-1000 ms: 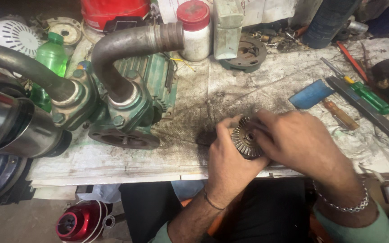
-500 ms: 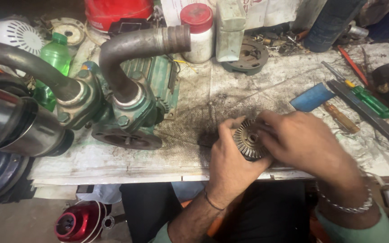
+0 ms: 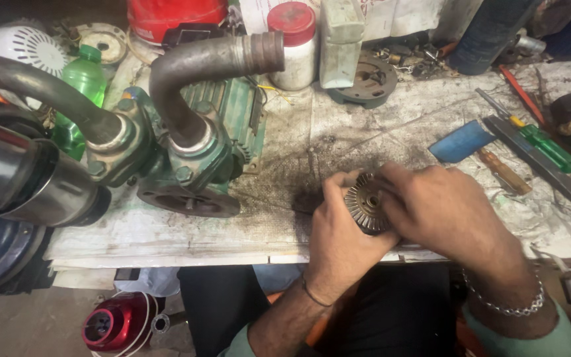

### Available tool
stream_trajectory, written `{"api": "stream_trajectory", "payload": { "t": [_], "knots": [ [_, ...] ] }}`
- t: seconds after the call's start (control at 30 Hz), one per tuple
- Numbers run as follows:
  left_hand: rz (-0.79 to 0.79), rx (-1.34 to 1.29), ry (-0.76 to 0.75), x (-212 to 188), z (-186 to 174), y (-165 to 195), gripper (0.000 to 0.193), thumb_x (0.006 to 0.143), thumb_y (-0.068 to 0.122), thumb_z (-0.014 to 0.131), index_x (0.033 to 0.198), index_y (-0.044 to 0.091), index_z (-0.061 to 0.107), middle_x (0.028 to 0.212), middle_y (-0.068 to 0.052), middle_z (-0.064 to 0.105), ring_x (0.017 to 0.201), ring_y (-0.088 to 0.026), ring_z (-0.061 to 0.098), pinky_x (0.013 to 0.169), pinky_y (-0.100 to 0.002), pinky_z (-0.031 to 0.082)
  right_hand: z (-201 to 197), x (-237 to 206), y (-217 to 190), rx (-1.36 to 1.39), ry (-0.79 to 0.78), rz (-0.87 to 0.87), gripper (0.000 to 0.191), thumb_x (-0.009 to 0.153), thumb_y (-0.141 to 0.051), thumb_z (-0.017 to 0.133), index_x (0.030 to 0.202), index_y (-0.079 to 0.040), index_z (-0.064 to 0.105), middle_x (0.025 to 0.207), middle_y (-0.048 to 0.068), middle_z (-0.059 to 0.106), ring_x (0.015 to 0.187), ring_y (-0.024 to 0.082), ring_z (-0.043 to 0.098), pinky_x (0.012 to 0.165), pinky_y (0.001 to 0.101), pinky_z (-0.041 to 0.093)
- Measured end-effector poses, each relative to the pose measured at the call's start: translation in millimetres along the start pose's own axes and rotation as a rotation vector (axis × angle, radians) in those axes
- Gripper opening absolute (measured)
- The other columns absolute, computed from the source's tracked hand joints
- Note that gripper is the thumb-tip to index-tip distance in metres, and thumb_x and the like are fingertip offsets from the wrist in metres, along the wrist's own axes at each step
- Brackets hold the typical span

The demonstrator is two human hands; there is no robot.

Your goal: The person holds a brass bevel gear on a cluttered workbench and works over its teeth, rotating the gear and rubbing or scraping along the teeth by hand, turning it to treat different sides throughout the clip.

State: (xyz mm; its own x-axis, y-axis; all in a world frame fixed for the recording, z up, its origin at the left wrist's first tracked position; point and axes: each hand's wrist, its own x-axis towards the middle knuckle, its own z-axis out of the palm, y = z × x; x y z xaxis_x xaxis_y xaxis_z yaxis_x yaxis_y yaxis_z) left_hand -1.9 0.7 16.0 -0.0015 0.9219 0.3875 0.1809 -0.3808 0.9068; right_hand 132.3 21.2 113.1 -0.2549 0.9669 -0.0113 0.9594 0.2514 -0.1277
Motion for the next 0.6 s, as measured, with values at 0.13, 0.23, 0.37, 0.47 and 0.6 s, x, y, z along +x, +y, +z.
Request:
{"api": "stream_trajectory", "payload": {
  "t": [0.13,0.23,0.37,0.47,0.6],
  "knots": [
    [-0.036,0.014,-0.002,-0.4,1.2,0.0,0.081,0.073,0.029,0.088,0.135,0.001,0.044,0.116,-0.02,0.073,0.104,-0.032,0.078,0.088,-0.037,0.063,0.1,-1.2,3.2,-0.075,0.009,-0.002,0.029,0.082,-0.034,0.072,0.105,-0.016,0.071,0.067,0.018,0.071,0.068,0.04,0.071,0.063,0.0529,0.055],
    [0.017,0.044,0.019,-1.2,2.2,-0.3,0.083,0.073,0.029,0.089,0.136,0.0,0.044,0.116,-0.022,0.072,0.105,-0.036,0.077,0.088,-0.039,0.062,1.4,2.0,4.0,-0.007,0.064,-0.042,0.029,0.082,-0.033,0.072,0.107,-0.017,0.072,0.068,0.018,0.071,0.067,0.041,0.07,0.062,0.053,0.054],
    [-0.011,0.08,0.006,-3.6,2.5,-0.2,0.086,0.072,0.03,0.089,0.138,-0.001,0.043,0.117,-0.023,0.069,0.107,-0.037,0.074,0.09,-0.041,0.061,1.7,-0.5,3.1,-0.059,-0.003,-0.009,0.03,0.082,-0.034,0.071,0.107,-0.018,0.071,0.07,0.016,0.072,0.069,0.04,0.071,0.063,0.0525,0.055],
    [0.049,0.075,0.004,-4.1,2.8,-0.5,0.088,0.073,0.03,0.089,0.141,-0.001,0.042,0.125,-0.024,0.066,0.116,-0.038,0.07,0.097,-0.043,0.058,-1.4,-5.6,2.2,-0.1,-0.043,0.03,0.027,0.083,-0.034,0.07,0.106,-0.019,0.071,0.07,0.015,0.073,0.072,0.039,0.071,0.064,0.0525,0.056],
    [0.103,0.186,0.04,-5.5,4.6,-1.8,0.098,0.07,0.031,0.093,0.143,-0.004,0.038,0.131,-0.029,0.059,0.122,-0.042,0.062,0.103,-0.047,0.052,-4.6,-8.7,-1.2,-0.097,-0.058,0.064,0.026,0.085,-0.033,0.068,0.106,-0.019,0.071,0.07,0.015,0.073,0.072,0.039,0.072,0.065,0.0522,0.056]
  ]
}}
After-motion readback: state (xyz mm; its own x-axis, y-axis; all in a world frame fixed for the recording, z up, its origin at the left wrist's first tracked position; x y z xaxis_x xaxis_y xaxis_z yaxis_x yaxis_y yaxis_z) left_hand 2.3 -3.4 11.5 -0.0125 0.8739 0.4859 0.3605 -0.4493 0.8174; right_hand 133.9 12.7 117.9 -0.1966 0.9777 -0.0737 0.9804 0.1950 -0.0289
